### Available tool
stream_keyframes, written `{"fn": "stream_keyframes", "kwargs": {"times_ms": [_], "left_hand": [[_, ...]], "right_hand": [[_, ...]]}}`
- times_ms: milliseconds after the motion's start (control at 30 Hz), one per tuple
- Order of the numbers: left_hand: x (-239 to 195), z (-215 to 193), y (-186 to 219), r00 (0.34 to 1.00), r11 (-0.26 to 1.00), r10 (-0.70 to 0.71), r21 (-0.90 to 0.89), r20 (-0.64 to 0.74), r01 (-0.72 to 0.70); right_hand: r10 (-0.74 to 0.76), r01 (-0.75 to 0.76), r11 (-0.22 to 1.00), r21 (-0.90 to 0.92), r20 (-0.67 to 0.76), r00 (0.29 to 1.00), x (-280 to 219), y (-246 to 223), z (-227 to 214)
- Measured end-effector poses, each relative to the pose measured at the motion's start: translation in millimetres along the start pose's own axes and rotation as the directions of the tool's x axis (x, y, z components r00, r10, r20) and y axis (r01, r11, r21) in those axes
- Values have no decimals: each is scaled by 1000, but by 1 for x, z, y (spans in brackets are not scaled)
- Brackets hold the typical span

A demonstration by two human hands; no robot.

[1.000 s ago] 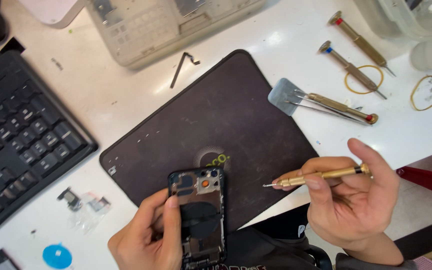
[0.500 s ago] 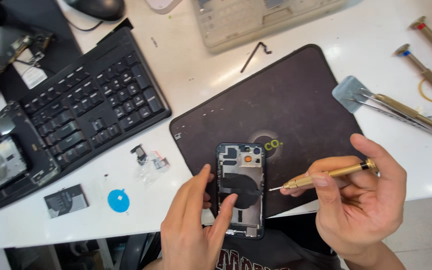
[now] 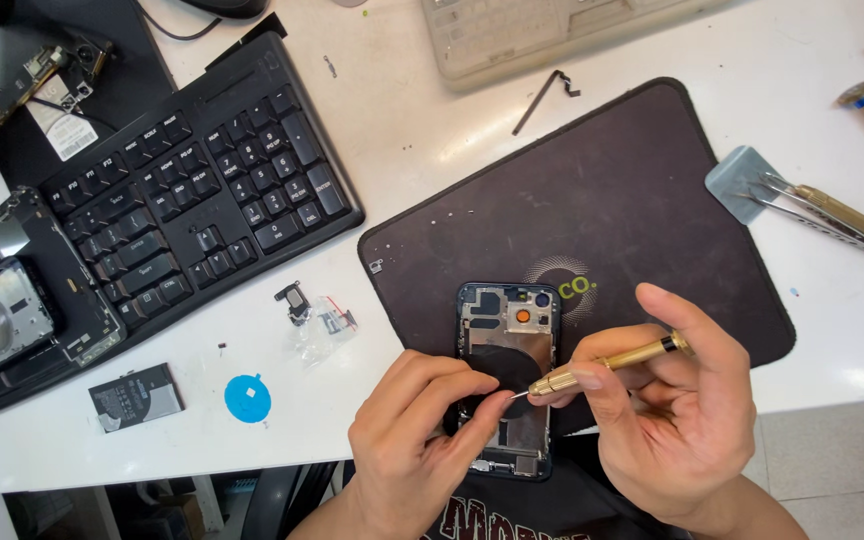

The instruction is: The person uses a precision screwdriver to remove and reinsert screws from a disassembled smartphone chassis. The hands repeatedly rotate the tool to loosen and tighten screws in various locations on the phone frame.

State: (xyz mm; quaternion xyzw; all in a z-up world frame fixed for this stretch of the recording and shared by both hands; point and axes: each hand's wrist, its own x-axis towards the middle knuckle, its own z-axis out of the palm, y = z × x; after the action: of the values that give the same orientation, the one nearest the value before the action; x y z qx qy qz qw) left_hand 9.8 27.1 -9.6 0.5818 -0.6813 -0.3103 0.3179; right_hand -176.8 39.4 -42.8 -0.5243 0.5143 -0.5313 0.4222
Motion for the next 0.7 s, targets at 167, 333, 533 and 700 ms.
{"fn": "stream_keyframes", "kwargs": {"times_ms": [167, 333, 533, 700], "left_hand": [[1, 1, -8, 1000, 999, 11, -34, 9, -11], [1, 1, -13, 1000, 997, 27, -71, -12, -27], [2, 0, -14, 1000, 996, 21, -89, -11, -22], [2, -2, -14, 999, 994, 33, -107, -14, -34]], "right_hand": [[35, -33, 997, -73, 28, 999, 4, -1, 4], [46, -42, 996, -79, 47, 998, 6, -2, 8], [39, -34, 994, -100, 54, 998, 7, -1, 11], [29, -22, 987, -156, 42, 999, 5, -1, 10]]}}
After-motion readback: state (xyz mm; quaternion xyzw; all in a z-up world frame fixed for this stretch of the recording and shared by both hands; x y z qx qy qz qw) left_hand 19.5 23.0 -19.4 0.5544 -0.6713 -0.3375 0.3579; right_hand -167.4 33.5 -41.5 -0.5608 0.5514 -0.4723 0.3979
